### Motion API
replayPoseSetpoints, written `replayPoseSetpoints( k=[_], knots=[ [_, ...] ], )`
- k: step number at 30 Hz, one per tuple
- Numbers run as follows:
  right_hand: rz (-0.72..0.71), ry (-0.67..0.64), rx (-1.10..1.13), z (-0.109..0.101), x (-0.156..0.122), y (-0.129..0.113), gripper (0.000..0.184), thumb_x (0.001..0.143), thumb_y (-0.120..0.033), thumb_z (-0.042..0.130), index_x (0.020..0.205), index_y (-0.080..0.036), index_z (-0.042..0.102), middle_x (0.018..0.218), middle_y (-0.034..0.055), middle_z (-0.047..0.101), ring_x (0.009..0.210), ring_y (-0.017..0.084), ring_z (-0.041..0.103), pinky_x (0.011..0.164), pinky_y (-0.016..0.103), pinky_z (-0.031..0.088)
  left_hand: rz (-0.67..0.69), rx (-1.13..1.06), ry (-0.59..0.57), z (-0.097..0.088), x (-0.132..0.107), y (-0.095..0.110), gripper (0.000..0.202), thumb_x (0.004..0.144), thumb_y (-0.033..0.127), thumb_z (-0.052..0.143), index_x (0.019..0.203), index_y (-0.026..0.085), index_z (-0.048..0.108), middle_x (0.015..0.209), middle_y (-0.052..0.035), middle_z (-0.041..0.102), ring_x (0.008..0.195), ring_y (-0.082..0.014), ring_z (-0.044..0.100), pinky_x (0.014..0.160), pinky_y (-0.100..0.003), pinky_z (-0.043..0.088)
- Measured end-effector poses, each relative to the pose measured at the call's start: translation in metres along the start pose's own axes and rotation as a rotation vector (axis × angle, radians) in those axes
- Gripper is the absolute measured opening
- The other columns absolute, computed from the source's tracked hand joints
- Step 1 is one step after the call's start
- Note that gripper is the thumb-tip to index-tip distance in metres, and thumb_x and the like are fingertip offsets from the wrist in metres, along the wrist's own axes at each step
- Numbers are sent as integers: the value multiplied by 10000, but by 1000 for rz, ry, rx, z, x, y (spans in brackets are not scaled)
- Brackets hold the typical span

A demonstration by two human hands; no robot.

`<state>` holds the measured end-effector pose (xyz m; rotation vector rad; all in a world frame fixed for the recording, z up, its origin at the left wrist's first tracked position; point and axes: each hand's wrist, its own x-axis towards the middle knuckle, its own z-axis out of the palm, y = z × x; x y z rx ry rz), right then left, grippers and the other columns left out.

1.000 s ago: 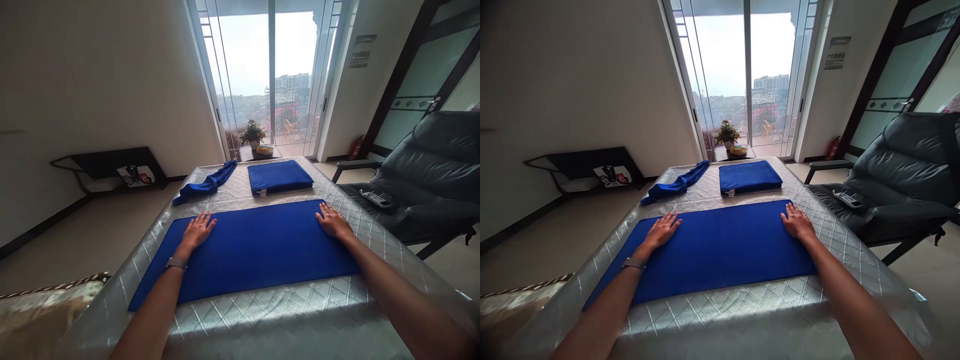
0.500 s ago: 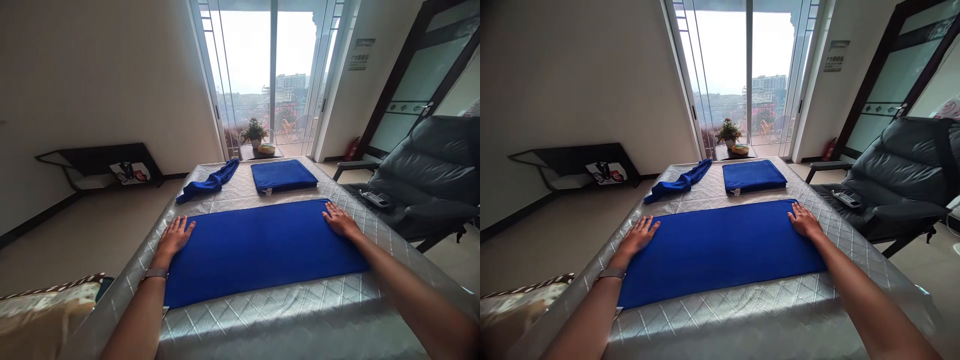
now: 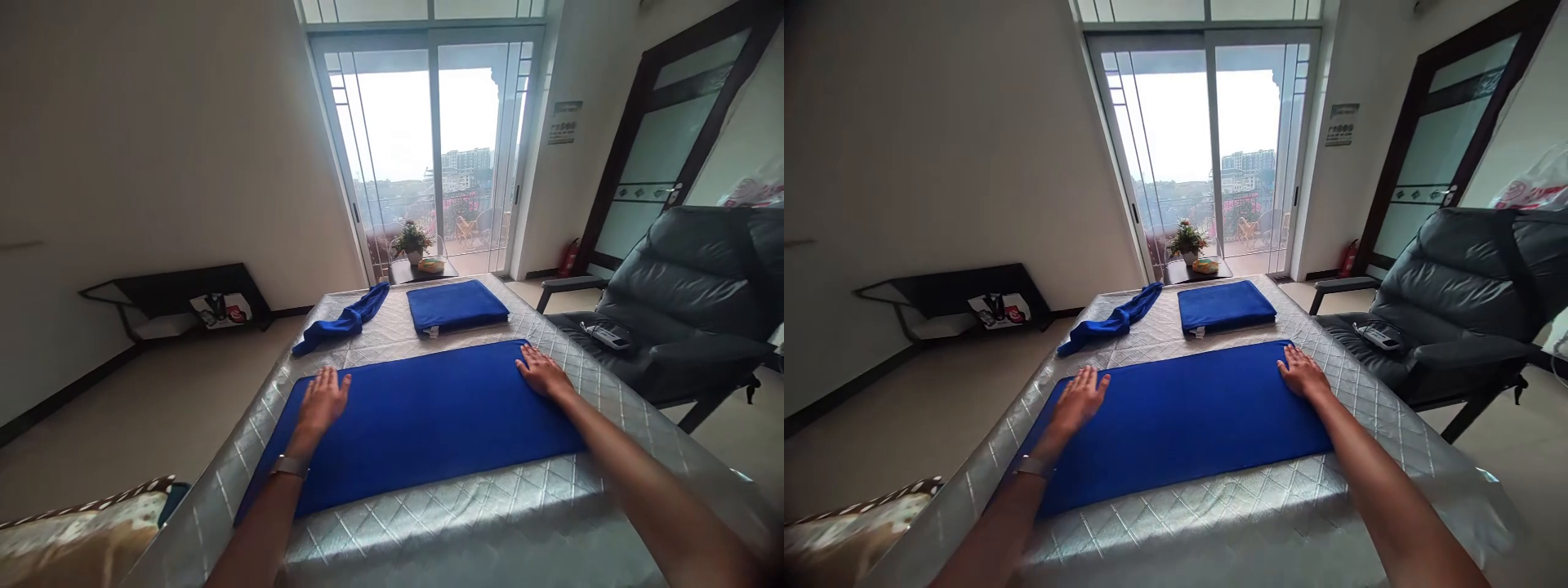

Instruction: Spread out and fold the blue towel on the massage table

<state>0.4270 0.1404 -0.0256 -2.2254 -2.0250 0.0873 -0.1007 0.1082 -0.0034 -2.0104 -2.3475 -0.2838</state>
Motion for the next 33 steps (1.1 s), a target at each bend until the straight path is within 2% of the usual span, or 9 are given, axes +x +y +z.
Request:
replayPoseSetpoints(
  k=[5,7,9,13,20,23,26,30,33],
  knots=[
    [-18,1,-7,-1,-2,0,672,1023,-454,221,1607,-135,316,1686,100,263,1558,212,215,1273,405,164,425,-111,-79,26,-35,125,792,1010,636,124,1592,144,343,1662,-119,303,1557,-245,234,1278,-434,202],
    [-23,3,-4,-1,-2,0,670,1023,-455,224,1606,-138,319,1680,105,278,1558,220,216,1271,421,171,472,-129,-101,35,-45,152,815,998,668,118,1601,161,325,1672,-103,277,1563,-241,207,1285,-436,180],
    [-19,11,-1,-1,-1,0,664,1023,-451,231,1608,-150,315,1676,103,291,1556,220,222,1269,429,175,456,-123,-132,39,-49,158,840,988,689,114,1608,154,300,1680,-107,243,1568,-245,183,1287,-448,162],
    [-21,16,3,1,0,-1,669,1026,-455,227,1608,-135,313,1683,104,272,1555,214,225,1269,406,167,367,-55,-196,31,-47,118,871,976,714,136,1621,138,244,1693,-113,173,1575,-249,149,1286,-460,127],
    [-25,16,15,4,0,1,695,1022,-463,217,1603,-94,311,1687,119,253,1560,222,208,1272,403,161,71,91,-159,16,-57,-30,865,978,675,196,1618,94,209,1686,-143,185,1567,-281,180,1260,-509,204],
    [-23,14,14,4,1,2,694,1019,-467,217,1604,-105,312,1690,112,250,1562,220,201,1272,406,166,-31,114,-111,17,-63,-80,866,973,651,193,1606,62,238,1670,-177,226,1553,-303,232,1237,-516,260],
    [-17,23,10,5,3,2,691,1014,-470,218,1607,-127,310,1685,108,265,1560,230,212,1270,432,173,-60,88,-85,16,-68,-98,881,967,660,172,1600,54,257,1670,-180,236,1553,-301,236,1236,-496,263],
    [-17,11,-16,1,-1,-1,696,1012,-451,214,1596,-89,328,1678,123,279,1552,244,238,1266,435,188,-77,51,-78,13,-71,-91,894,963,678,178,1602,58,256,1677,-176,232,1560,-295,221,1244,-475,241],
    [-40,96,-85,-9,-8,-7,658,1009,-373,228,1573,-65,368,1660,132,325,1552,252,236,1274,463,139,-83,37,-65,13,-71,-86,875,970,663,199,1602,60,260,1675,-180,237,1560,-296,221,1246,-489,235]
  ],
)
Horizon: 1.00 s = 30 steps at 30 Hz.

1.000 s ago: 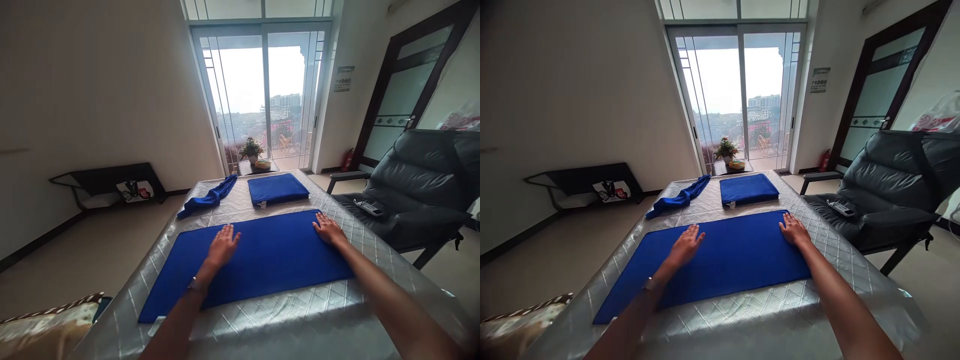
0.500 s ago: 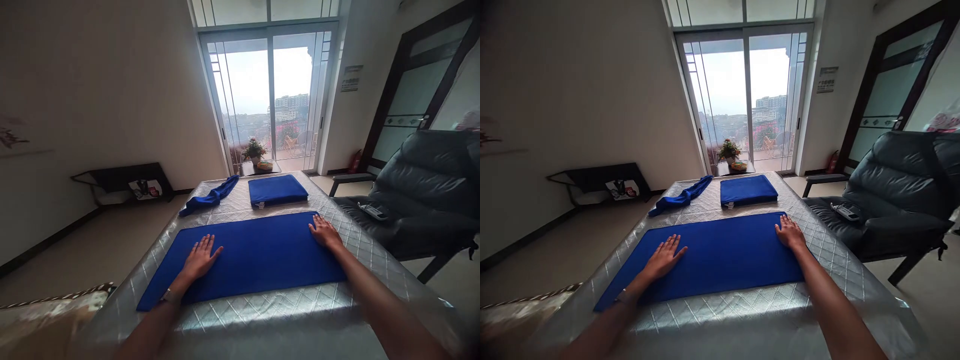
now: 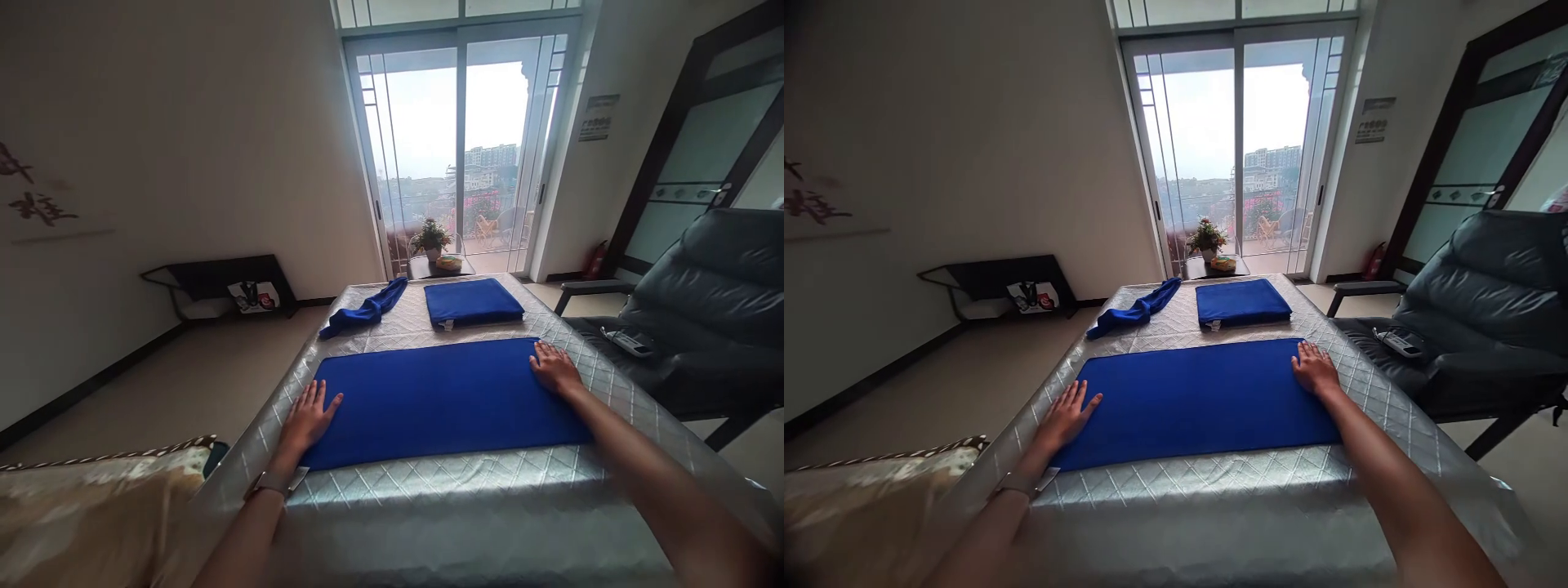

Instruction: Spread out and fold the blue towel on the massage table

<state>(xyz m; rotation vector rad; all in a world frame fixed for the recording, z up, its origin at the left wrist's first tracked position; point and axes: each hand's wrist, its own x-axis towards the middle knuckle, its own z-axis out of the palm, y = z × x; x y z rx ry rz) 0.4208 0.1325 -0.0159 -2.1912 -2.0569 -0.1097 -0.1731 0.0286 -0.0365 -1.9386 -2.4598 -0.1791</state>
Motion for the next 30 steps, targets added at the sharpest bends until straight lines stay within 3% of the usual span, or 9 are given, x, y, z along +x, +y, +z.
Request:
replayPoseSetpoints(
  k=[3,6,9,12,16,18,21,28,30],
  knots=[
    [-126,113,-50,-15,-11,-17,621,977,-262,290,1556,-67,406,1637,130,374,1564,250,195,1283,487,46,1,-4,12,2,0,-1,869,974,654,206,1602,55,256,1678,-185,226,1563,-300,206,1257,-492,203],
    [-220,112,-6,-26,-30,-57,621,957,-223,340,1556,-73,413,1627,122,394,1562,255,204,1288,464,35,1,-10,11,3,0,-2,871,973,657,207,1603,57,252,1684,-182,213,1565,-299,197,1265,-483,181],
    [-300,51,79,-30,-60,-118,611,1006,-292,285,1576,-98,388,1645,106,356,1556,232,228,1288,424,83,-8,-13,3,-1,-1,0,855,976,650,226,1603,70,262,1682,-175,221,1561,-296,214,1263,-487,195],
    [-418,-73,183,-25,-89,-177,682,1041,-462,220,1607,-94,318,1681,103,253,1567,220,179,1282,400,117,-7,-16,-9,-6,-3,2,846,979,640,246,1604,69,255,1678,-173,223,1558,-295,223,1263,-491,201],
    [-445,-206,249,-16,-108,-214,760,1034,-556,155,1628,-90,243,1699,105,170,1578,222,115,1282,425,93,-14,-11,-8,-4,-1,2,836,980,622,257,1599,61,261,1676,-177,225,1558,-299,223,1259,-496,208],
    [-422,-231,240,-12,-108,-209,779,1029,-572,136,1632,-85,216,1702,108,151,1580,222,97,1283,436,69,-9,-6,15,1,0,0,830,977,614,262,1595,60,277,1672,-180,239,1553,-304,239,1252,-499,224],
    [-354,-242,185,-11,-100,-174,781,1026,-576,126,1637,-94,190,1706,91,137,1581,213,92,1283,438,54,-1,-2,50,7,3,-4,822,976,608,249,1586,60,309,1664,-183,264,1546,-306,264,1245,-501,239],
    [-4,-229,21,-9,-69,-20,754,1027,-528,159,1642,-92,166,1717,83,120,1581,218,96,1280,429,93,2,-12,28,9,5,-6,835,969,608,248,1592,54,286,1668,-177,255,1553,-308,240,1249,-503,226],
    [62,-207,6,-6,-64,12,752,1027,-510,157,1639,-75,165,1716,93,128,1579,221,107,1279,415,111,0,-4,28,7,5,-5,829,968,602,258,1587,52,299,1662,-178,269,1551,-307,245,1248,-503,235]
  ],
)
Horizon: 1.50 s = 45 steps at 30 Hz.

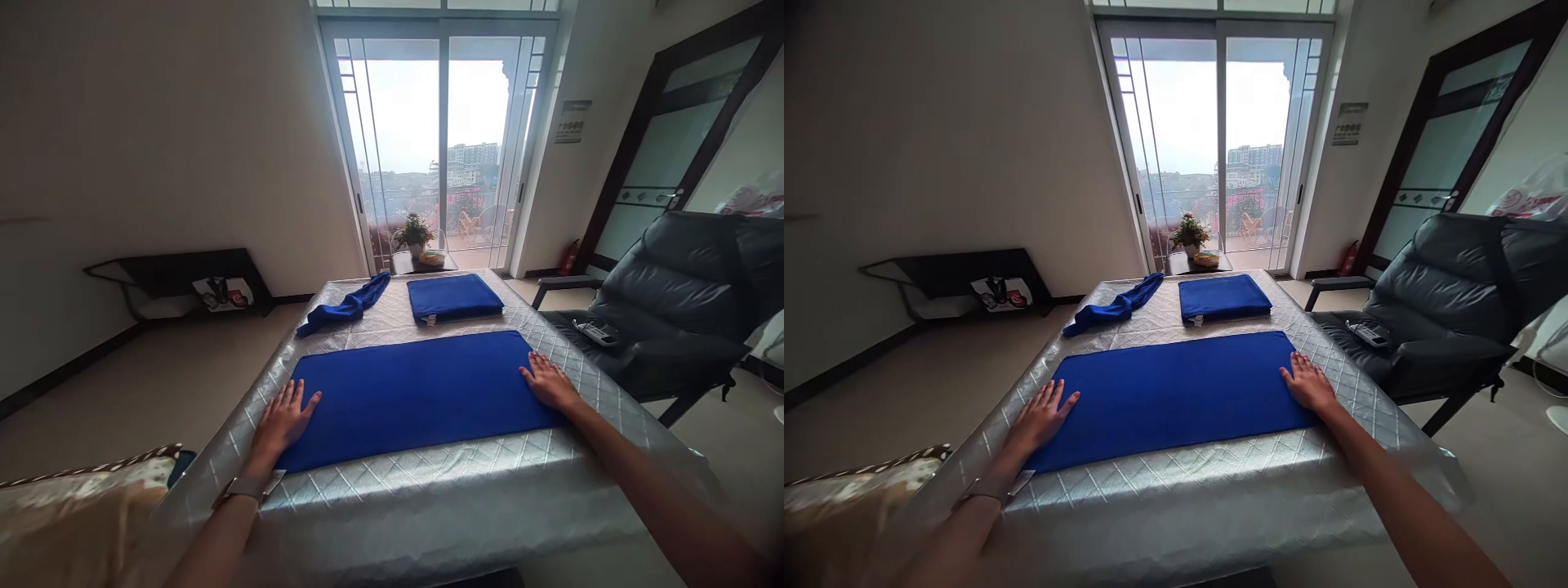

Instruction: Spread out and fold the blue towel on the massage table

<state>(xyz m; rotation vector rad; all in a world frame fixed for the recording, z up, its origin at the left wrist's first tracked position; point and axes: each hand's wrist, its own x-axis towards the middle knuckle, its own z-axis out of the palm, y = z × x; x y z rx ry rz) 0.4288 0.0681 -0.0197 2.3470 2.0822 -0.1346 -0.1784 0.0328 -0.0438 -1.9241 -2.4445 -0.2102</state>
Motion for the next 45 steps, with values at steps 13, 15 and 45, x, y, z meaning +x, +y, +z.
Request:
replayPoseSetpoints(
  k=[13,15,45],
  knots=[
    [9,77,19,9,4,14,750,1026,-498,154,1625,-51,215,1709,107,179,1571,232,165,1277,408,133,301,119,234,-47,-40,92,693,1027,446,211,1555,28,374,1644,-195,325,1542,-303,276,1274,-471,196],
    [6,77,30,7,3,15,752,1025,-501,150,1625,-51,216,1708,107,182,1569,235,171,1276,414,136,462,46,179,-46,-52,139,698,1040,501,189,1569,85,374,1650,-143,336,1541,-267,286,1273,-441,228],
    [25,67,-22,1,2,13,754,1012,-498,158,1624,-62,227,1706,116,184,1570,247,170,1274,461,134,10,2,-27,-14,-48,0,882,966,674,217,1604,65,254,1674,-181,236,1555,-318,230,1239,-505,247]
  ],
)
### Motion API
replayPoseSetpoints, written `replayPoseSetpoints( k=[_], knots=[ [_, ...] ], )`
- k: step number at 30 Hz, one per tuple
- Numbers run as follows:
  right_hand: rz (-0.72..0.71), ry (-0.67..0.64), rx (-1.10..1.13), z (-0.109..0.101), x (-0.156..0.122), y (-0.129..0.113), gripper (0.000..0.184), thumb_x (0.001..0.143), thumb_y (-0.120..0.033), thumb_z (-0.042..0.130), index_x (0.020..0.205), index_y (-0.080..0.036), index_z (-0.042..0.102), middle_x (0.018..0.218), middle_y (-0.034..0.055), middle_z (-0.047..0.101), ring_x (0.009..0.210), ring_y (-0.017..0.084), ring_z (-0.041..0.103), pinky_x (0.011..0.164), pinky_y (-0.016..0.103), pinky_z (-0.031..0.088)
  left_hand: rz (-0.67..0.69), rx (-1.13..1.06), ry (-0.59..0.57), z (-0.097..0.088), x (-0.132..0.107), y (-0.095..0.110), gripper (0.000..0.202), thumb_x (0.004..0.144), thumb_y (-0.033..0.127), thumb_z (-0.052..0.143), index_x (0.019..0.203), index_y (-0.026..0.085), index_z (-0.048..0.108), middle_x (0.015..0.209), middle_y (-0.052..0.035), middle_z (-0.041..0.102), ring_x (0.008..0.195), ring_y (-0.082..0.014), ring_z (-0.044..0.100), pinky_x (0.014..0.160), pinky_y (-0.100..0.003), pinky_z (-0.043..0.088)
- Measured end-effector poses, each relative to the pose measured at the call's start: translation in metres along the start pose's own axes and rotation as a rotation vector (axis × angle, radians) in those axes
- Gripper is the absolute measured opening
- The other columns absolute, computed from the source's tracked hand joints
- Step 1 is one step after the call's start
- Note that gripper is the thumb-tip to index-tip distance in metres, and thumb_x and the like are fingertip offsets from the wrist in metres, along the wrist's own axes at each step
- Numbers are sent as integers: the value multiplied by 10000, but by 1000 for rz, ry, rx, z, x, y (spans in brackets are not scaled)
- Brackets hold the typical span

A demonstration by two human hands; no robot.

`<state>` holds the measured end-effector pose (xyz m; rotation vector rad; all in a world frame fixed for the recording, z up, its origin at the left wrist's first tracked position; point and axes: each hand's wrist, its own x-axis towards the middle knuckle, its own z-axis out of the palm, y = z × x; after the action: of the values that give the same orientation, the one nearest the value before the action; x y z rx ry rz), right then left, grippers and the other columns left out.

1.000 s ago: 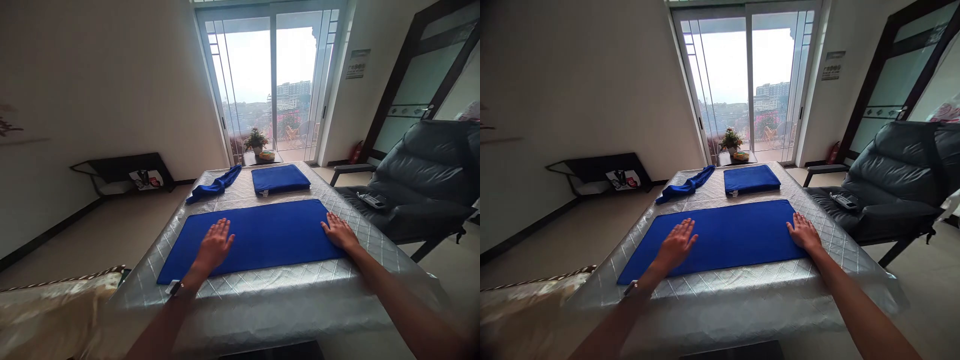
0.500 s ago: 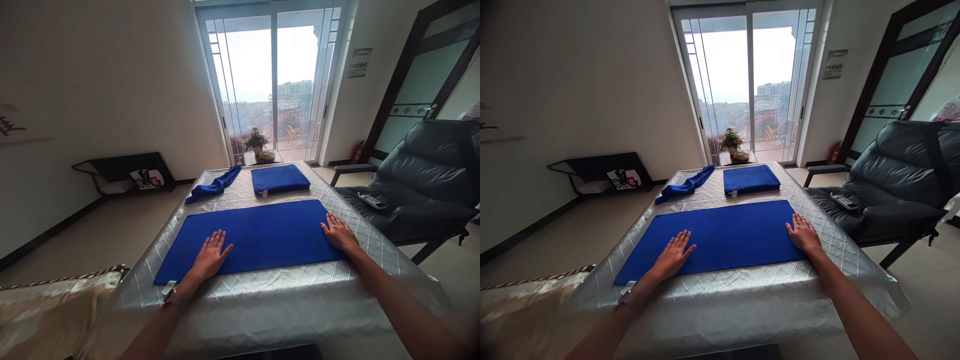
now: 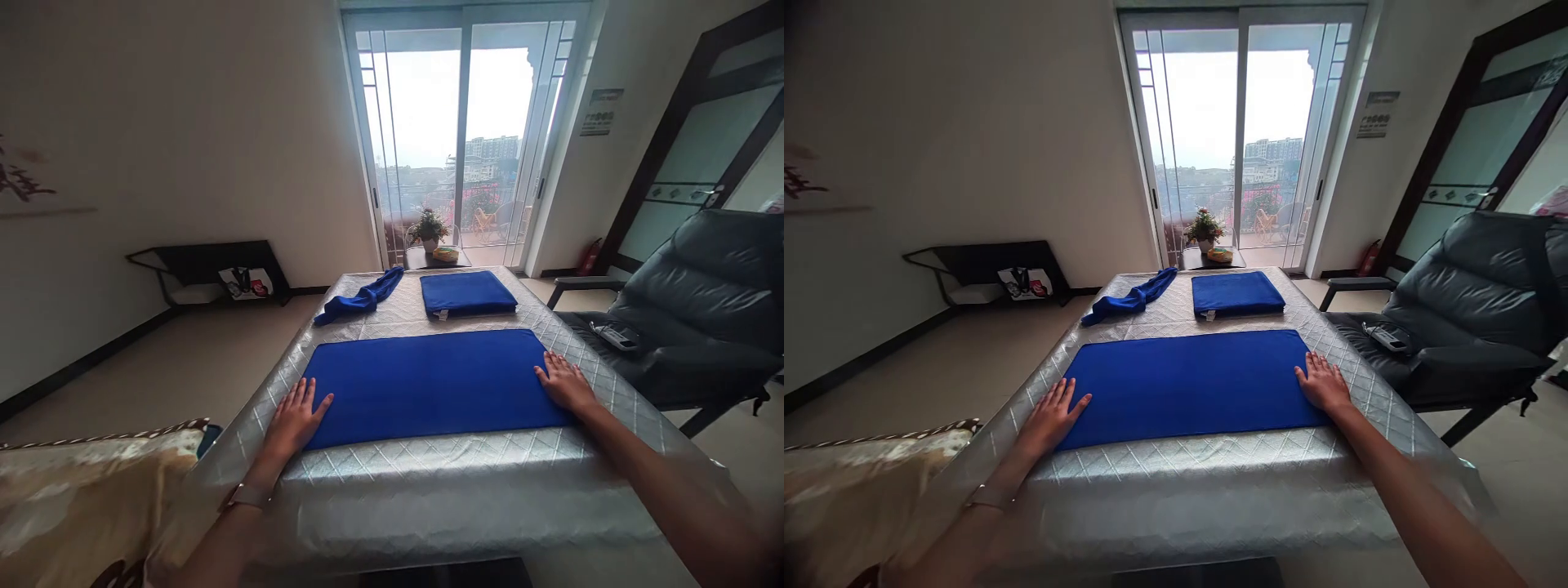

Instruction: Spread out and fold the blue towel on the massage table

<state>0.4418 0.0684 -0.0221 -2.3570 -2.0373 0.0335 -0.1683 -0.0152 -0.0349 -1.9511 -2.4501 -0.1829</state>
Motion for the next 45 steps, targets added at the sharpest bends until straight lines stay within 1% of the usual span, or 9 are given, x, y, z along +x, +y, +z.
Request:
replayPoseSetpoints(
  k=[4,7,14,18,23,33,37,41,45],
  knots=[
    [-10,74,-78,-17,-11,-24,677,1011,-366,208,1594,-37,310,1688,140,237,1572,264,158,1277,491,55,-1,-7,-2,1,0,-1,890,964,686,208,1609,73,239,1685,-170,216,1562,-307,208,1256,-491,209],
    [-153,141,-71,-26,-26,-69,642,1012,-285,195,1587,-36,331,1674,147,273,1568,247,177,1279,451,58,-1,-1,16,4,1,-1,885,966,672,217,1605,62,245,1685,-176,213,1562,-309,206,1259,-490,205],
    [-569,43,181,-24,-61,-212,708,1047,-482,137,1615,-87,285,1686,111,224,1572,216,157,1278,414,119,-3,14,-5,2,1,1,859,970,631,228,1603,50,242,1687,-177,213,1565,-302,196,1265,-467,190],
    [-568,-68,233,-13,-60,-243,814,1030,-595,88,1622,-58,238,1695,134,173,1577,238,127,1280,435,88,-14,12,-16,1,1,1,850,973,619,224,1607,52,226,1692,-173,198,1569,-295,180,1268,-461,176],
    [-480,-100,179,-4,-42,-207,802,1021,-615,89,1640,-117,201,1707,104,146,1580,222,99,1280,450,56,4,5,24,6,2,-3,843,975,628,228,1597,61,274,1677,-177,237,1556,-304,231,1251,-485,228],
    [-58,-45,44,-1,14,-25,764,1019,-521,140,1635,-70,184,1714,105,150,1578,228,120,1278,430,133,1,-3,28,10,3,-5,870,969,662,206,1595,63,286,1674,-182,253,1555,-315,234,1249,-501,229],
    [-55,-27,52,6,19,-10,768,1021,-532,137,1635,-73,190,1714,104,149,1576,216,132,1277,407,132,18,19,15,12,6,-9,873,972,661,183,1595,57,283,1666,-202,257,1546,-338,252,1224,-532,273],
    [-55,-1,53,10,19,-14,758,1023,-522,152,1632,-73,207,1711,105,171,1575,218,138,1278,401,116,0,83,-152,-6,15,-12,928,954,709,164,1601,50,249,1676,-203,218,1554,-330,230,1240,-514,234],
    [-49,11,62,13,21,-13,751,1021,-512,163,1629,-75,219,1707,109,187,1573,217,150,1277,405,122,-17,129,-119,-31,25,22,986,942,749,210,1586,4,262,1662,-238,231,1554,-343,225,1260,-498,188]
  ],
)
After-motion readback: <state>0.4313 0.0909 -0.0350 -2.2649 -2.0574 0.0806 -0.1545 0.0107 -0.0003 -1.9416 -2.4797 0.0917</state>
